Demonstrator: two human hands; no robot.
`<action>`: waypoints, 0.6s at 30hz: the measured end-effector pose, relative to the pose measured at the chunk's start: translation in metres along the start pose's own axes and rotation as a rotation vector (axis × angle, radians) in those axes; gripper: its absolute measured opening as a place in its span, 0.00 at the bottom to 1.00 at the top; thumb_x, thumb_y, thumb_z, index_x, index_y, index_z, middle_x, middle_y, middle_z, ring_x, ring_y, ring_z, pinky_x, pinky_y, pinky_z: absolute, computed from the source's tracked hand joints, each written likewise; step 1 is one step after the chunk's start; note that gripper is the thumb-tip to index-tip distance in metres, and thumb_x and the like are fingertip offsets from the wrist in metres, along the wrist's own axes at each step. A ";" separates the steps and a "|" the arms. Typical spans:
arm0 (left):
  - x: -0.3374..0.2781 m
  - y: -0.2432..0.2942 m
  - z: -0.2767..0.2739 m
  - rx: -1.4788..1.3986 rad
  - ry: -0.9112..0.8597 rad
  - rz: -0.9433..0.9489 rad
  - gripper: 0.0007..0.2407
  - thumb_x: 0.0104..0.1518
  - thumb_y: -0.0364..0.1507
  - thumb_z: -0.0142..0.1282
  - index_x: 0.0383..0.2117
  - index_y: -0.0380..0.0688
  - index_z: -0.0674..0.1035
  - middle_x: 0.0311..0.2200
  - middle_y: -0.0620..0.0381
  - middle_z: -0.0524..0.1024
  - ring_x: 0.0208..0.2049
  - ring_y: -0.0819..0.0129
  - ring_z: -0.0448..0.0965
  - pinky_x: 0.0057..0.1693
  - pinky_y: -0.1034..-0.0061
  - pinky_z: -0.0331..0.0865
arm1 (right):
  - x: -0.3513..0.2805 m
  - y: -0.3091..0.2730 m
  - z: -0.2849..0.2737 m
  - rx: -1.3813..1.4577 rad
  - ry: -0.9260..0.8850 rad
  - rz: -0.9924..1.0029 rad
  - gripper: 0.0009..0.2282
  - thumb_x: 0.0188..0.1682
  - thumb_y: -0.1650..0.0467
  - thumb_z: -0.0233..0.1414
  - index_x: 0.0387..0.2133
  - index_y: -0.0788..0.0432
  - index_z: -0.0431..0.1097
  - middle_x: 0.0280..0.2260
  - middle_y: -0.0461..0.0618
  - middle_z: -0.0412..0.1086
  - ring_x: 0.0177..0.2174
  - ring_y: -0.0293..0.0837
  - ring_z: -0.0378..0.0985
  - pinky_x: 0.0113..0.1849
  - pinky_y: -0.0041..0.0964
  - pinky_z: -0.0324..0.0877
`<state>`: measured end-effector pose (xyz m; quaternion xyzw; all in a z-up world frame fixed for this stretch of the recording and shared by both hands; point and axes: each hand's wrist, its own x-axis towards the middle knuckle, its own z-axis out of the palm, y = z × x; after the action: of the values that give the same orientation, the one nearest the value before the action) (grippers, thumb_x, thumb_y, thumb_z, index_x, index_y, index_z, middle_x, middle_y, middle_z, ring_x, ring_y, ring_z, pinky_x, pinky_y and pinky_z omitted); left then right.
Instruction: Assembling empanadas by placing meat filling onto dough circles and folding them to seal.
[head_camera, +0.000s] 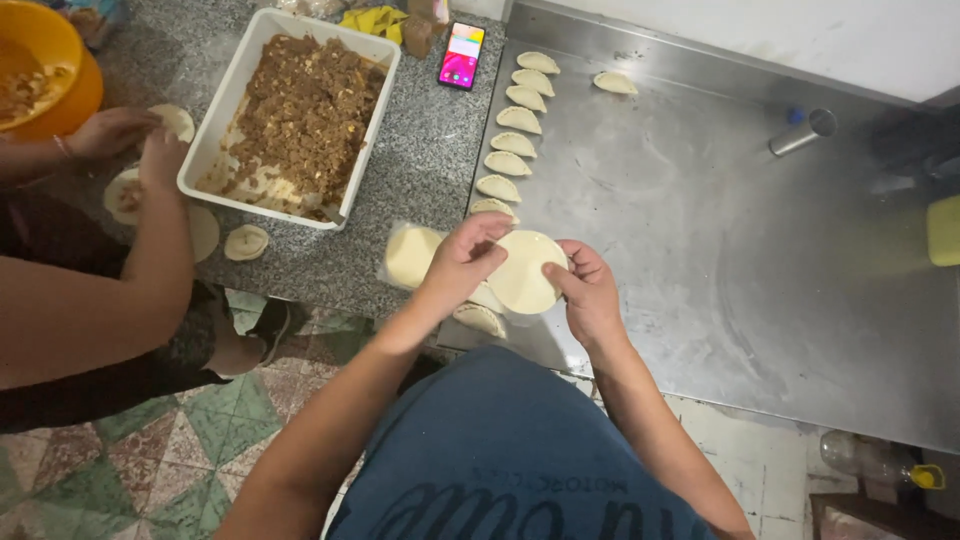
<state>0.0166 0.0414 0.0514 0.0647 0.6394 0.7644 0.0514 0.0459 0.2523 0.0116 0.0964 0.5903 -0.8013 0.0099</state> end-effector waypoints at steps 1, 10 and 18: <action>0.003 0.003 -0.001 0.076 -0.060 0.031 0.17 0.56 0.21 0.60 0.53 0.47 0.78 0.44 0.49 0.81 0.49 0.66 0.78 0.57 0.70 0.72 | -0.001 0.001 -0.002 -0.015 -0.017 0.002 0.13 0.44 0.77 0.61 0.42 0.65 0.71 0.28 0.57 0.77 0.25 0.45 0.83 0.27 0.31 0.77; 0.015 0.033 0.003 0.341 -0.275 0.123 0.11 0.57 0.21 0.59 0.46 0.43 0.83 0.39 0.44 0.83 0.45 0.56 0.84 0.51 0.67 0.78 | -0.003 -0.024 -0.008 -0.095 -0.110 0.011 0.14 0.44 0.77 0.60 0.45 0.67 0.72 0.28 0.58 0.77 0.24 0.45 0.83 0.27 0.33 0.79; 0.013 0.025 0.002 0.567 -0.347 0.261 0.09 0.57 0.24 0.61 0.42 0.45 0.84 0.35 0.48 0.84 0.39 0.56 0.85 0.48 0.67 0.78 | -0.002 -0.029 -0.009 -0.133 -0.218 0.045 0.14 0.42 0.78 0.60 0.42 0.67 0.73 0.26 0.57 0.77 0.23 0.45 0.83 0.27 0.33 0.79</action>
<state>0.0044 0.0414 0.0772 0.2865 0.7941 0.5345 0.0413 0.0449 0.2697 0.0370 0.0211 0.6354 -0.7655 0.0986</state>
